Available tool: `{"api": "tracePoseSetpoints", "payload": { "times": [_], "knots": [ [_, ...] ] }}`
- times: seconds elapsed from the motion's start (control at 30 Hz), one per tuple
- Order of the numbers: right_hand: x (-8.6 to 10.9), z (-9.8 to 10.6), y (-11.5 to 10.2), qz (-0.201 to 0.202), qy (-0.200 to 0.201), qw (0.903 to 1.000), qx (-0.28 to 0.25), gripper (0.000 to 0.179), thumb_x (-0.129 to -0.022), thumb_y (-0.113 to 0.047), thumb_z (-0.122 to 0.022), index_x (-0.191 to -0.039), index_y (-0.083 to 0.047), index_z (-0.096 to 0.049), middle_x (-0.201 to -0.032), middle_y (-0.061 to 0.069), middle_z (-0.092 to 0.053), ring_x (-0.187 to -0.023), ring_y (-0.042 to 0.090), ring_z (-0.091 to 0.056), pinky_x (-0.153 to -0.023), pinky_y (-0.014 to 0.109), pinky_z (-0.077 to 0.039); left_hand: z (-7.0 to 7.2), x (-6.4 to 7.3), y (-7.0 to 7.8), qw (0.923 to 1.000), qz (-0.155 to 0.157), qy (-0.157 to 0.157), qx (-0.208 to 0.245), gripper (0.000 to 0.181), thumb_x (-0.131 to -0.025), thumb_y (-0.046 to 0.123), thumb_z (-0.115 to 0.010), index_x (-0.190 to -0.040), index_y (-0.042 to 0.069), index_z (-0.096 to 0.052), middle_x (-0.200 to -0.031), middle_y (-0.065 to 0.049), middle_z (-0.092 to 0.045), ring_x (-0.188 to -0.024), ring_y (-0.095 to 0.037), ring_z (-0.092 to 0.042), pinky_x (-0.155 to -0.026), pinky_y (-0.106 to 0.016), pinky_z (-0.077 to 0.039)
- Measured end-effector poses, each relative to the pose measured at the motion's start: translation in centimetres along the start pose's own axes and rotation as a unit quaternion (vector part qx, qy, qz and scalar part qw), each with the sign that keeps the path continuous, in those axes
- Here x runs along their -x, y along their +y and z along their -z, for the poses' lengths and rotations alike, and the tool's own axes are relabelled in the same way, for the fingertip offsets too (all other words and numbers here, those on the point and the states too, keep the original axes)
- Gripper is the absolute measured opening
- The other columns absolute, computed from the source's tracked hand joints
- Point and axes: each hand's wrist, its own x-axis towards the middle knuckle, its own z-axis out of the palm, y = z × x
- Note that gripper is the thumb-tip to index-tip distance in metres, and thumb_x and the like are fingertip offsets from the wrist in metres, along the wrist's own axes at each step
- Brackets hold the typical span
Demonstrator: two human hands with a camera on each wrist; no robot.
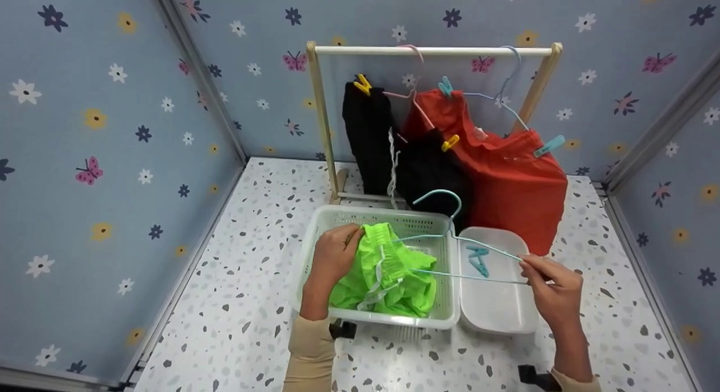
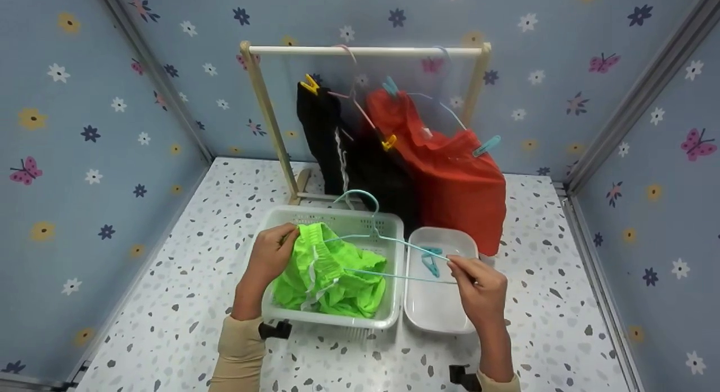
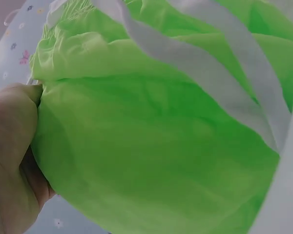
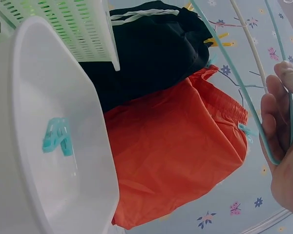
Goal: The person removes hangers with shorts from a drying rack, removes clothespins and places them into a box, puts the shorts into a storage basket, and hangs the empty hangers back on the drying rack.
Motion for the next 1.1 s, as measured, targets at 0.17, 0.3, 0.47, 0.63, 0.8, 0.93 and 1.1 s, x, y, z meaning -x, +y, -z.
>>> {"api": "tracePoseSetpoints", "payload": {
  "times": [0.17, 0.3, 0.47, 0.63, 0.8, 0.93, 1.1],
  "knots": [
    [0.2, 0.0, 0.1, -0.003, 0.002, 1.0000, 0.001, 0.028, -0.069, 0.031, -0.065, -0.089, 0.013, -0.071, -0.073, 0.020, -0.066, -0.063, 0.002, -0.059, -0.056, 0.012, -0.045, 0.4, 0.6, -0.9, 0.9984, 0.050, -0.010, -0.024, 0.022, -0.100, 0.021, -0.056, -0.081, 0.015, -0.065, -0.062, 0.007, -0.049, -0.050, -0.008, -0.041, -0.050, -0.028, -0.038],
    [0.4, 0.1, 0.2, -0.008, 0.006, 0.9999, 0.005, 0.028, -0.069, 0.031, -0.065, -0.089, 0.013, -0.072, -0.070, 0.019, -0.065, -0.062, 0.001, -0.059, -0.056, 0.012, -0.044, 0.5, 0.9, -1.7, 0.9933, 0.100, -0.015, -0.056, 0.022, -0.100, 0.023, -0.056, -0.082, 0.015, -0.064, -0.059, 0.005, -0.046, -0.050, -0.012, -0.043, -0.049, -0.031, -0.038],
    [0.7, 0.3, 0.2, -0.027, 0.018, 0.9994, 0.008, 0.026, -0.071, 0.029, -0.065, -0.090, 0.012, -0.072, -0.070, 0.013, -0.066, -0.058, 0.003, -0.057, -0.054, 0.011, -0.044, 0.5, 1.4, -2.2, 0.9810, 0.167, -0.006, -0.099, 0.017, -0.100, 0.023, -0.056, -0.096, 0.014, -0.070, -0.077, -0.005, -0.067, -0.064, -0.025, -0.063, -0.054, -0.043, -0.047],
    [1.1, 0.5, 0.4, -0.042, 0.025, 0.9988, 0.004, 0.025, -0.073, 0.028, -0.065, -0.091, 0.012, -0.072, -0.072, 0.011, -0.067, -0.059, 0.001, -0.058, -0.053, 0.011, -0.045, 0.5, 1.7, -2.5, 0.9710, 0.212, 0.003, -0.111, 0.018, -0.098, 0.019, -0.058, -0.111, 0.012, -0.069, -0.097, -0.012, -0.071, -0.068, -0.030, -0.065, -0.054, -0.045, -0.049],
    [1.4, 0.4, 0.4, -0.050, 0.028, 0.9984, -0.001, 0.024, -0.074, 0.028, -0.065, -0.091, 0.013, -0.072, -0.070, 0.011, -0.066, -0.056, 0.004, -0.057, -0.053, 0.012, -0.046, 0.6, 2.1, -2.7, 0.9670, 0.224, 0.023, -0.120, 0.023, -0.093, 0.012, -0.065, -0.116, 0.014, -0.066, -0.089, -0.006, -0.065, -0.064, -0.023, -0.058, -0.051, -0.040, -0.046],
    [1.4, 0.3, 0.3, -0.062, 0.032, 0.9976, -0.004, 0.022, -0.075, 0.027, -0.064, -0.091, 0.014, -0.071, -0.069, 0.009, -0.066, -0.052, 0.009, -0.056, -0.052, 0.012, -0.046, 0.8, 2.2, -2.6, 0.9688, 0.204, 0.047, -0.132, 0.018, -0.090, 0.004, -0.068, -0.106, 0.013, -0.070, -0.086, -0.006, -0.059, -0.070, -0.025, -0.058, -0.058, -0.041, -0.048],
    [1.5, 0.2, 0.3, -0.064, 0.034, 0.9974, -0.004, 0.021, -0.075, 0.027, -0.064, -0.091, 0.014, -0.071, -0.068, 0.009, -0.066, -0.050, 0.012, -0.054, -0.052, 0.012, -0.045, 1.0, 2.3, -2.2, 0.9749, 0.187, 0.034, -0.116, 0.011, -0.094, 0.007, -0.062, -0.096, 0.011, -0.072, -0.084, -0.005, -0.060, -0.073, -0.023, -0.059, -0.062, -0.040, -0.048]
  ]
}}
